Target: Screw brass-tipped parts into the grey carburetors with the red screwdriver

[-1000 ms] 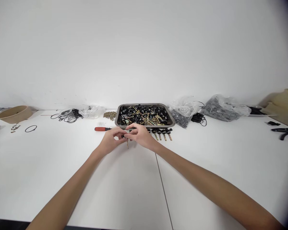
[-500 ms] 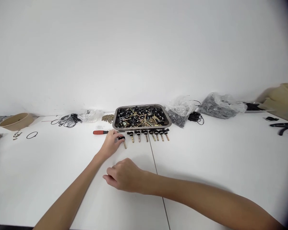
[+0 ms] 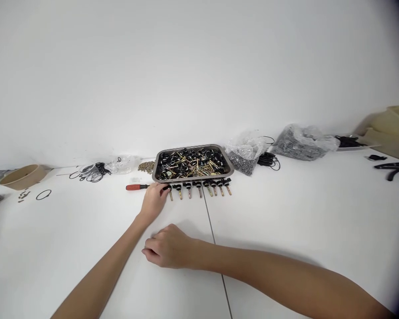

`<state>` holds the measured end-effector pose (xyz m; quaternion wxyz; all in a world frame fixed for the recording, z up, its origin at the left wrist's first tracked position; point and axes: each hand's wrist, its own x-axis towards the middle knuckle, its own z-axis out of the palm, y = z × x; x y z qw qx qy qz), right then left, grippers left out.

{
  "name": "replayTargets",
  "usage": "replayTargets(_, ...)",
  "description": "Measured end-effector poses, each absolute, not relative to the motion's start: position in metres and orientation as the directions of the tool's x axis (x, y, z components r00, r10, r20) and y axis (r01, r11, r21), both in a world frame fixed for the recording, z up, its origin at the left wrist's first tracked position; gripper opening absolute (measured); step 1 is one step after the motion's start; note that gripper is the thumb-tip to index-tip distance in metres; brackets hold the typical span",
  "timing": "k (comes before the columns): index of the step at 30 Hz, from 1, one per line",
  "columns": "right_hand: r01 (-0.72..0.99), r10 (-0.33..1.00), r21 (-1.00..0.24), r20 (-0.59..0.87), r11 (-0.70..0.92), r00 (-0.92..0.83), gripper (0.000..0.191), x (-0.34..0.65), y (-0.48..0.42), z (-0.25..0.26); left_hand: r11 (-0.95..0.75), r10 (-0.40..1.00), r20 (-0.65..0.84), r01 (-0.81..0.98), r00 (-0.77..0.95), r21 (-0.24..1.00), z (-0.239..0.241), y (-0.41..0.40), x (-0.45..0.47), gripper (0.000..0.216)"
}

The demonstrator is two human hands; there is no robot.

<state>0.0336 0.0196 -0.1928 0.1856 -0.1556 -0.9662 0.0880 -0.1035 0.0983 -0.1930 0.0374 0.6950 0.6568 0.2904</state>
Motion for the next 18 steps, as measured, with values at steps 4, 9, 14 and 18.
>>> replayTargets(4, 0.252, 0.326, -0.242, 0.345, 0.937, -0.880, 0.032, 0.034, 0.020, -0.195, -0.128, 0.930, 0.364, 0.891, -0.043, 0.435, -0.191, 0.095, -0.103, 0.025)
replayTargets(9, 0.265, 0.349, -0.276, 0.320, 0.924, -0.881, 0.031, 0.034, 0.019, -0.192, -0.256, 0.921, 0.381, 0.865, 0.082, 0.432, -0.173, 0.089, -0.142, 0.025)
replayTargets(14, 0.271, 0.356, -0.299, 0.281, 0.915, -0.891, 0.031, 0.035, 0.018, -0.189, -0.143, 0.923, 0.384, 0.933, 0.006, 0.330, -0.165, 0.093, -0.199, 0.028)
replayTargets(18, 0.276, 0.366, -0.311, 0.283, 0.909, -0.886, 0.032, 0.036, 0.018, -0.190, -0.075, 0.961, 0.276, 0.930, -0.030, 0.360, -0.175, 0.099, -0.209, 0.029)
